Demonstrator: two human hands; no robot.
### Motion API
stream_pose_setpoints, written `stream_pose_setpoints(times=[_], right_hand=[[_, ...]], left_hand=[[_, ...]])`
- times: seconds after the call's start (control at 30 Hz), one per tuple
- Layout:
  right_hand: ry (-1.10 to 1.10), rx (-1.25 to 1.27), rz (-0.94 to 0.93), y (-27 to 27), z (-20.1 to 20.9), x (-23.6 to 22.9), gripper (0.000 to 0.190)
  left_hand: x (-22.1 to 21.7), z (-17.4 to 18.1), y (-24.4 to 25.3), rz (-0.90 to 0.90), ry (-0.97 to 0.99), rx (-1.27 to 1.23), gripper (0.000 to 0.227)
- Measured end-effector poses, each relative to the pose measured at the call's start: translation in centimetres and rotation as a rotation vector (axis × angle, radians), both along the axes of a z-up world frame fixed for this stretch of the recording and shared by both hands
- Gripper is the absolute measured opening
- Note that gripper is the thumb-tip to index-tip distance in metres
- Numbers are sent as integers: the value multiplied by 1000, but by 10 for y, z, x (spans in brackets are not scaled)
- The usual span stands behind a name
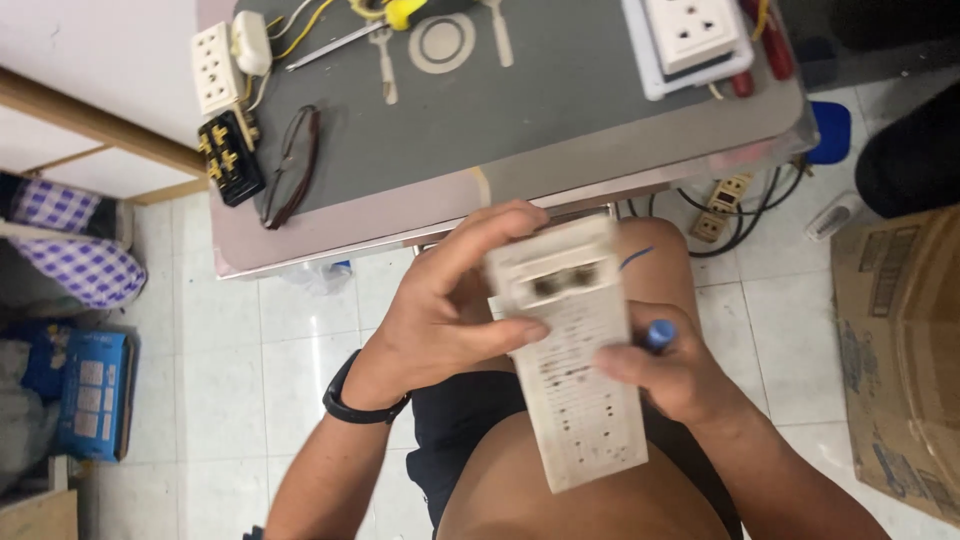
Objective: The person uses a screwdriver to tighten screws on the internal components of a white electrical socket. They then attach a faceplate to the socket and secure it. Finally, they pick up a white perforated board and use the screwdriver to tighten screws on a component attached to it.
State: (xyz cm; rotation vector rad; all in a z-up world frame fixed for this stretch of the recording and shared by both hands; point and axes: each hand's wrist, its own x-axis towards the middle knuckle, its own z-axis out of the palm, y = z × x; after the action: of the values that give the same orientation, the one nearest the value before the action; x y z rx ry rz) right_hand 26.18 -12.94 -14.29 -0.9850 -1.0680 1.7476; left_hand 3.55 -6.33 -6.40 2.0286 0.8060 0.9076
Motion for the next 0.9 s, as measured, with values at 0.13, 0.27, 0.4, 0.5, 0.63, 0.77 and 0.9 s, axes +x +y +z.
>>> stream_pose_setpoints(times=[0.13, 0.27, 0.4, 0.5, 0.63, 0.77, 0.9], right_hand=[[226, 35, 20, 3, -11, 0, 44], [372, 217, -28, 6, -11, -17, 29], [326, 256, -18, 8, 2, -24, 23], [274, 281, -4, 7, -6, -23, 24], [199, 339, -5, 5, -17, -22, 22], [69, 383, -44, 7, -1, -25, 17], [33, 387, -45, 6, 1, -25, 15]], left_hand=[[-18, -26, -6, -228, -587, -547, 59], [-14, -82, -3, -239, -740, -633, 59], [-10, -81, -7, -264, -636, -638, 44], [-14, -90, -2, -114, -517, -484, 25], [-17, -69, 2, -91, -408, -398, 24], [-33, -72, 3, -33, -492, -312, 42], [-35, -57, -9, 64, -509, -204, 58]])
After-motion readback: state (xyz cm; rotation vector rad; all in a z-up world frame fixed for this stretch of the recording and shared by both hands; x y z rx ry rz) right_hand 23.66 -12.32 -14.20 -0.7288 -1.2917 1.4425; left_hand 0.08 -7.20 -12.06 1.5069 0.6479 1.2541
